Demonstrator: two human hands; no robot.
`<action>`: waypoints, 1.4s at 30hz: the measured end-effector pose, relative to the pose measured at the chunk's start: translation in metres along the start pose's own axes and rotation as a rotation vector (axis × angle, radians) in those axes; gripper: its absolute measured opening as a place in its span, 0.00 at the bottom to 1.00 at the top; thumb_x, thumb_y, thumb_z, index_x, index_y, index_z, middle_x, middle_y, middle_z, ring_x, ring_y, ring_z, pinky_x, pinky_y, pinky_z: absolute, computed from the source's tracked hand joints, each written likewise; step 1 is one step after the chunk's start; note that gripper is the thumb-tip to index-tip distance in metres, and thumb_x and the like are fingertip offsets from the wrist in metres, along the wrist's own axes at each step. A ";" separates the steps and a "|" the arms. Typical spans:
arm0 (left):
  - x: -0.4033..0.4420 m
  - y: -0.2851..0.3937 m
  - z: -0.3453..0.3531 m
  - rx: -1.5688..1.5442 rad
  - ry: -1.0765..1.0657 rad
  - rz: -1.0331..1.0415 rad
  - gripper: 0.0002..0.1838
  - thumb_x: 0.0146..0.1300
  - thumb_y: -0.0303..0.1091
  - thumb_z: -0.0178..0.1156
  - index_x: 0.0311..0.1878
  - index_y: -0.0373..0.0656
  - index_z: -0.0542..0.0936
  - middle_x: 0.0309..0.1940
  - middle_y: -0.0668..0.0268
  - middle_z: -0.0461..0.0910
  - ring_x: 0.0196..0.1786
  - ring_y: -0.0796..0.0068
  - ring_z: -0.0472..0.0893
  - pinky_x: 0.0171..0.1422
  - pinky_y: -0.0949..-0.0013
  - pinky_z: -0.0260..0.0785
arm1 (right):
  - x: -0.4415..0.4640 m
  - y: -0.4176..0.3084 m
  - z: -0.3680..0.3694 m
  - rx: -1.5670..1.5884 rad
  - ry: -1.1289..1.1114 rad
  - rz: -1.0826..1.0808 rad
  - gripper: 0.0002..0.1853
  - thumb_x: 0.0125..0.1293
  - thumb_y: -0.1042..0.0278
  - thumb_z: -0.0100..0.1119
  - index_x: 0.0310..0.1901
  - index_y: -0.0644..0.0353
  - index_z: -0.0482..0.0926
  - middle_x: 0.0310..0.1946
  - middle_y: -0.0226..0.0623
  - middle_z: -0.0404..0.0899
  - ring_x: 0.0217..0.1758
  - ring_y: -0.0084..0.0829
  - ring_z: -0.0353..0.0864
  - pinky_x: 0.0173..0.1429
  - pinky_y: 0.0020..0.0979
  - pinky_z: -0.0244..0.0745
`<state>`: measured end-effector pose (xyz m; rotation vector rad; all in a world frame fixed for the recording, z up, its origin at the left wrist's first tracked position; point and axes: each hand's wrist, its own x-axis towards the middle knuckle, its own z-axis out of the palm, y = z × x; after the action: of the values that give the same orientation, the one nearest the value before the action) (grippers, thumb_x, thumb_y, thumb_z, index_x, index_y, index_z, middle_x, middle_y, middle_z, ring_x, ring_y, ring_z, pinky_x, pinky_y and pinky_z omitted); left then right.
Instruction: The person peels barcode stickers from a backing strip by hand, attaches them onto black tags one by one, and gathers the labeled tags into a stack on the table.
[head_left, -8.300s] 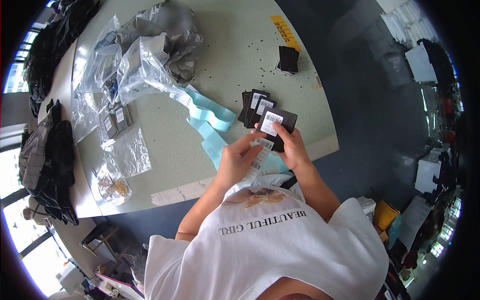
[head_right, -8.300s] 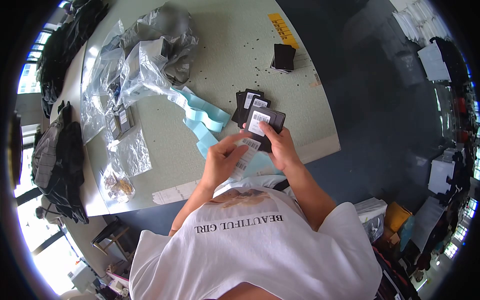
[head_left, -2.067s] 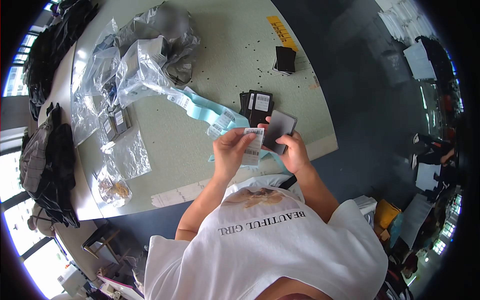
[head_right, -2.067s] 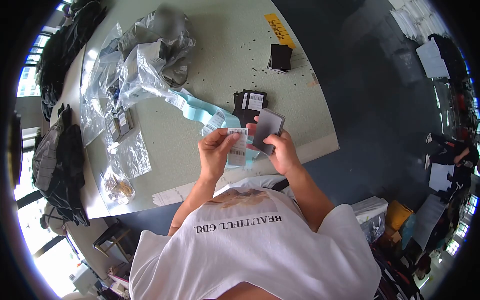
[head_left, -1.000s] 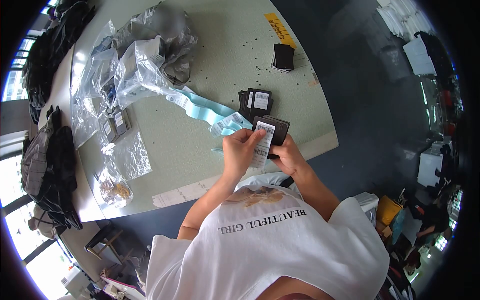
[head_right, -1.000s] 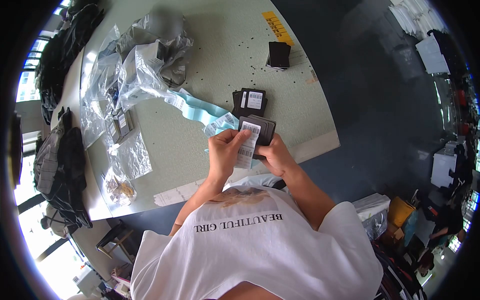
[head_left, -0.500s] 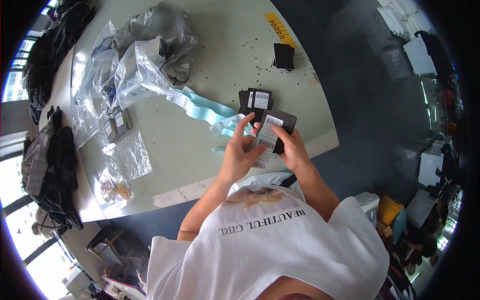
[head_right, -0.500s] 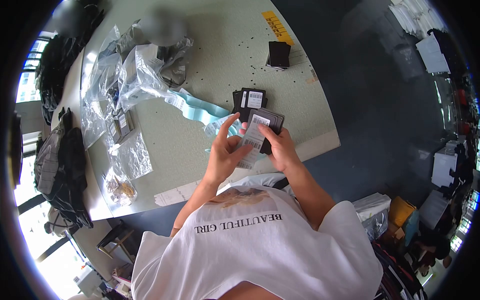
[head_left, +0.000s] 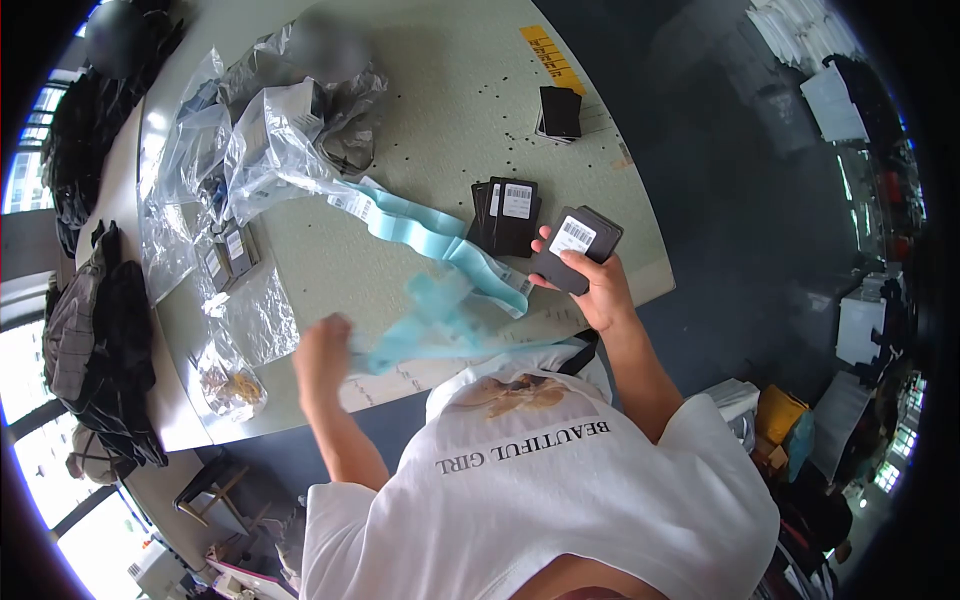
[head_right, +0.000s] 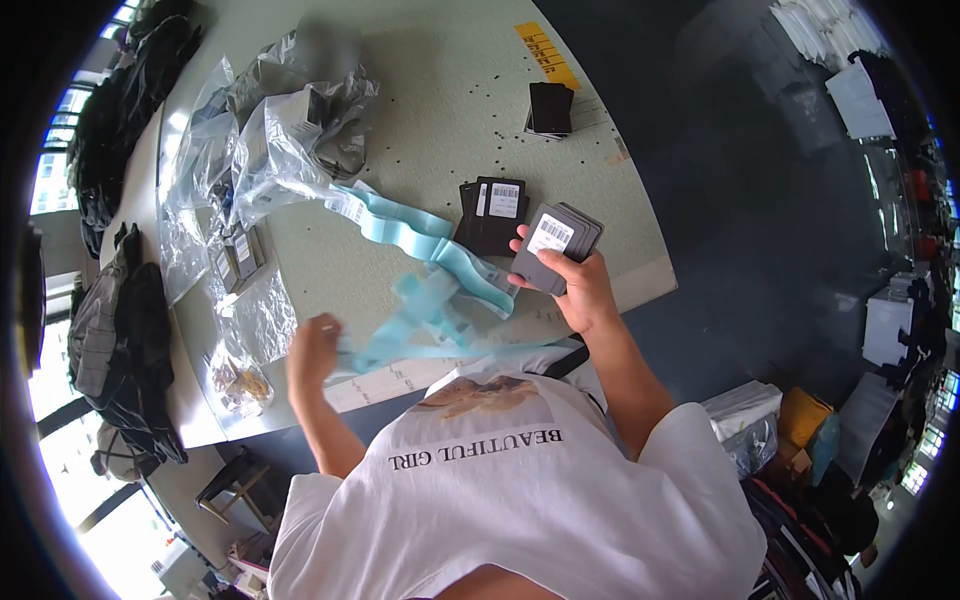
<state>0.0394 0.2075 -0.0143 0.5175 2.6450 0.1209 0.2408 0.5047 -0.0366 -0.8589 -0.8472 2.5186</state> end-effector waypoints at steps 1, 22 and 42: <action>-0.001 -0.028 -0.012 0.103 0.078 -0.182 0.05 0.59 0.32 0.58 0.35 0.50 0.82 0.34 0.60 0.83 0.38 0.56 0.82 0.42 0.58 0.72 | 0.000 0.000 -0.003 -0.014 0.010 -0.013 0.22 0.61 0.80 0.54 0.58 0.61 0.66 0.57 0.50 0.72 0.59 0.45 0.73 0.49 0.52 0.82; 0.004 0.157 0.055 -0.768 -0.174 0.506 0.12 0.49 0.31 0.72 0.35 0.35 0.83 0.29 0.62 0.82 0.31 0.74 0.79 0.37 0.72 0.70 | 0.003 0.028 0.004 -0.098 0.078 0.106 0.13 0.55 0.82 0.62 0.44 0.62 0.79 0.40 0.36 0.82 0.40 0.29 0.83 0.45 0.31 0.78; 0.039 0.162 0.070 -0.728 0.179 0.470 0.11 0.58 0.32 0.65 0.43 0.38 0.83 0.28 0.63 0.81 0.29 0.80 0.76 0.35 0.73 0.69 | -0.005 -0.003 -0.012 -0.048 0.143 -0.085 0.18 0.64 0.78 0.54 0.56 0.59 0.70 0.44 0.36 0.74 0.47 0.29 0.76 0.51 0.51 0.79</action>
<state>0.0927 0.3724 -0.0657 0.8660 2.3425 1.2569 0.2523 0.5095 -0.0405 -0.9837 -0.8815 2.3419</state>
